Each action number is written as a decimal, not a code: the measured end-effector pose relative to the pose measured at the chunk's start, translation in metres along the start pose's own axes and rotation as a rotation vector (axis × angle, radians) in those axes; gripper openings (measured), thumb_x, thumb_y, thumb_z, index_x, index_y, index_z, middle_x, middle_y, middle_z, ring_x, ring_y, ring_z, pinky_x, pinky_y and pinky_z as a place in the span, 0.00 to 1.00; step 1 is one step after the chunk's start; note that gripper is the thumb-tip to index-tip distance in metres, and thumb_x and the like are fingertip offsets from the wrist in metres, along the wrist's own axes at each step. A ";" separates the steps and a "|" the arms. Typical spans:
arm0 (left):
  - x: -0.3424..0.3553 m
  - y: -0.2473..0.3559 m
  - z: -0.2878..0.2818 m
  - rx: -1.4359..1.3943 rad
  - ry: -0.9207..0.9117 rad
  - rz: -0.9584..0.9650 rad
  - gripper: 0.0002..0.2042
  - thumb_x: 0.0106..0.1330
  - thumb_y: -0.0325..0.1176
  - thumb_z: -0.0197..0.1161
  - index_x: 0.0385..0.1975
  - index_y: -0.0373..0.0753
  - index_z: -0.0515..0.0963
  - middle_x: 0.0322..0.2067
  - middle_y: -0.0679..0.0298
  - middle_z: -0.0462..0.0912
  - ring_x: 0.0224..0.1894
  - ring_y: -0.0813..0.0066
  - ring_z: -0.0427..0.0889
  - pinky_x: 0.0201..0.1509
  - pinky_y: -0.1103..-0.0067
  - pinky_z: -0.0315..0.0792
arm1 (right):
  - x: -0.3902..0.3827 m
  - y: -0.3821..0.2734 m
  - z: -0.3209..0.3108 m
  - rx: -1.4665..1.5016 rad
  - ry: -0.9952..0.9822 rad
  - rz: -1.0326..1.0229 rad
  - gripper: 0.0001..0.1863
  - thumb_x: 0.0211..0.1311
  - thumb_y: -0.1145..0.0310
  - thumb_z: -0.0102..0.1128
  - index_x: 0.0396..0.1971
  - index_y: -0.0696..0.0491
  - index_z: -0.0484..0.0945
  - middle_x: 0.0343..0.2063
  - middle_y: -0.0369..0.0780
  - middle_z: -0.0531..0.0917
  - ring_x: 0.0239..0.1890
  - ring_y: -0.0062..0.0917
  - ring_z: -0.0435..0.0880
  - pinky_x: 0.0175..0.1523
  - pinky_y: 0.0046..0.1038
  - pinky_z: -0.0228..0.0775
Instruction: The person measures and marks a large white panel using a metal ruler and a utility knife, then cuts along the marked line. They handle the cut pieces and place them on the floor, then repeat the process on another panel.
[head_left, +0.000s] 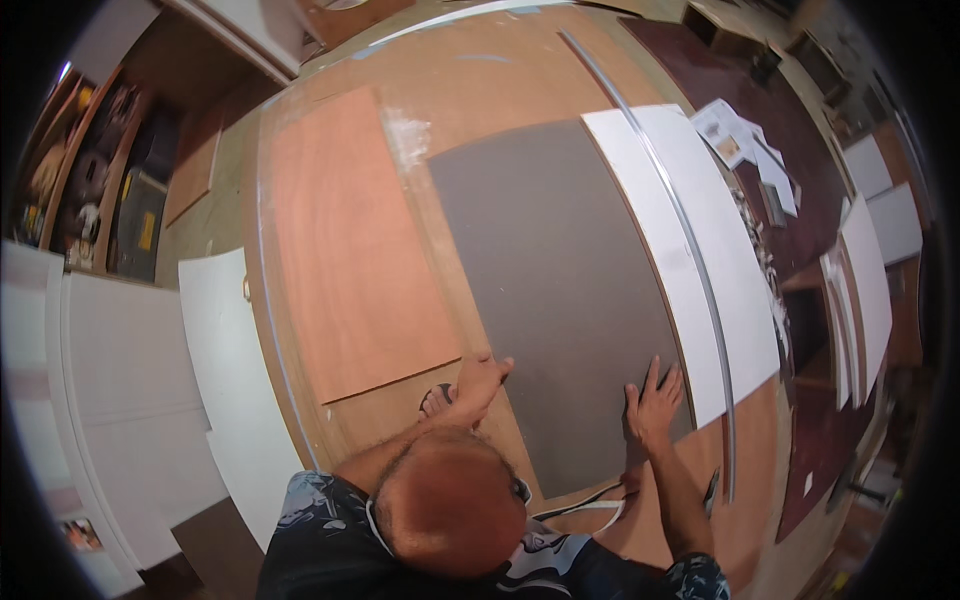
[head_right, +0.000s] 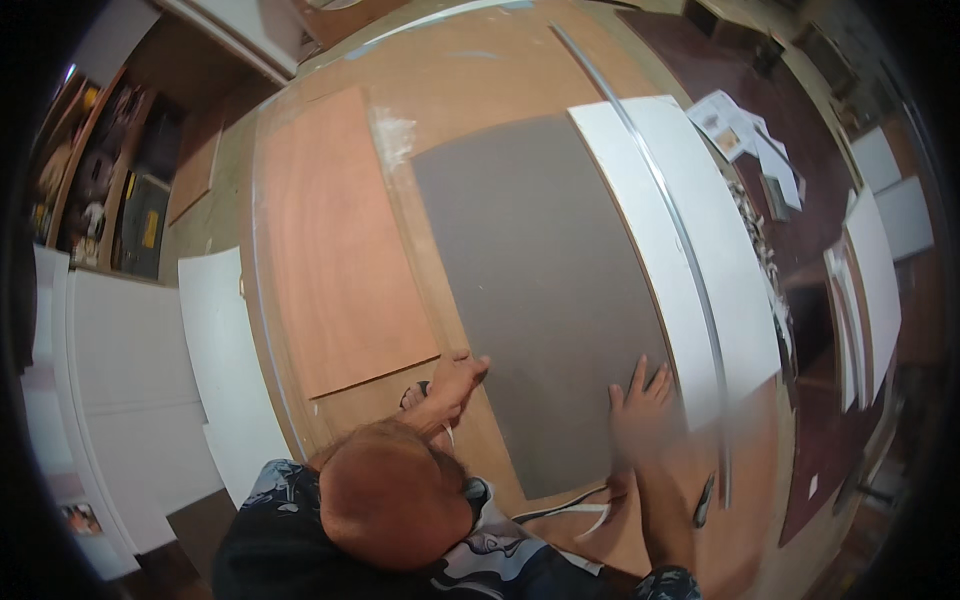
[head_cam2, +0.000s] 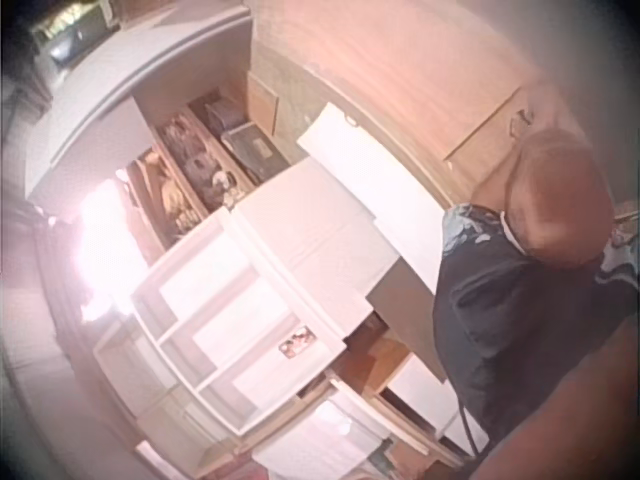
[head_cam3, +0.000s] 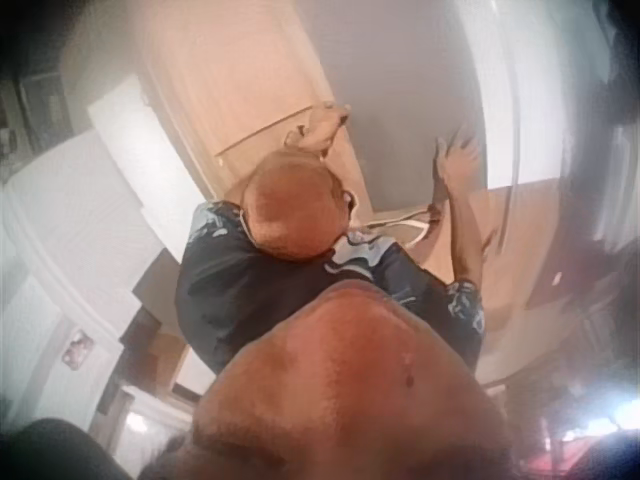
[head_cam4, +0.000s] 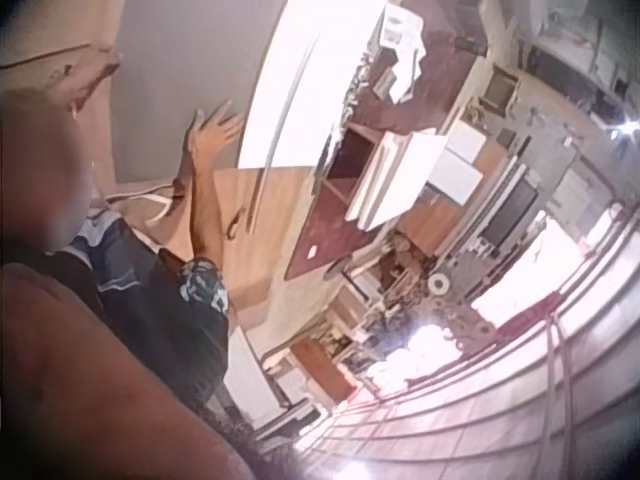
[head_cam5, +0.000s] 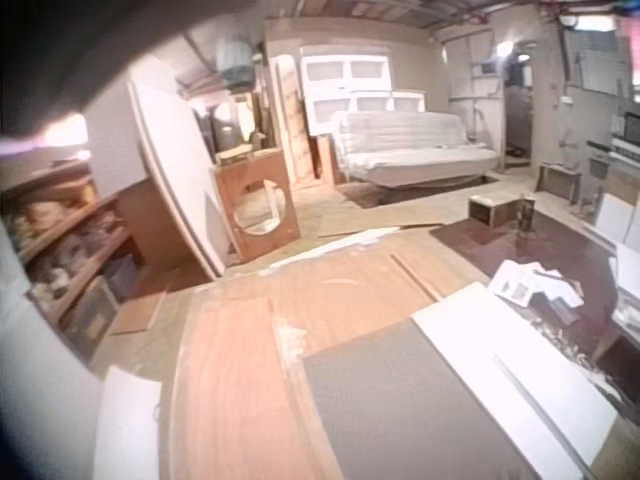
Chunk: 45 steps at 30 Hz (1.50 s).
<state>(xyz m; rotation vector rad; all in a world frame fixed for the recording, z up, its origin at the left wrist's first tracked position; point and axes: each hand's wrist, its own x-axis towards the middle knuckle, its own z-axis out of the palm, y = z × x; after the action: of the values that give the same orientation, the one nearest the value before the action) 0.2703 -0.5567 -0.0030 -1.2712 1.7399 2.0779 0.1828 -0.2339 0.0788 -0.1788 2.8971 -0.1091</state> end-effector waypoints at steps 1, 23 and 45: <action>0.000 0.000 0.001 -0.053 -0.052 -0.044 0.16 0.64 0.37 0.74 0.31 0.34 0.73 0.25 0.71 0.74 0.23 0.78 0.70 0.28 0.76 0.65 | -0.003 0.006 0.003 0.027 0.039 0.010 0.40 0.74 0.44 0.51 0.78 0.48 0.55 0.74 0.62 0.55 0.77 0.58 0.51 0.76 0.61 0.46; 0.015 0.228 -0.089 -0.398 0.064 0.921 0.12 0.71 0.33 0.68 0.29 0.44 0.71 0.27 0.78 0.65 0.29 0.89 0.61 0.31 0.85 0.57 | 0.109 -0.141 -0.086 0.781 -0.181 0.087 0.30 0.77 0.43 0.53 0.50 0.61 0.79 0.36 0.42 0.83 0.38 0.29 0.80 0.45 0.32 0.72; 0.045 0.141 -0.126 -0.057 0.351 0.647 0.34 0.74 0.39 0.62 0.73 0.28 0.57 0.64 0.46 0.74 0.68 0.56 0.72 0.71 0.65 0.65 | 0.216 -0.204 -0.179 0.755 -0.065 -0.419 0.29 0.67 0.64 0.68 0.65 0.58 0.77 0.30 0.37 0.84 0.30 0.14 0.75 0.35 0.22 0.68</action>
<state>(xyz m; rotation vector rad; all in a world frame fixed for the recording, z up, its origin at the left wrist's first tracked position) 0.2209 -0.7279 0.0751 -1.2641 2.5391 2.3290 -0.0452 -0.4528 0.2206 -0.6157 2.4926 -1.1996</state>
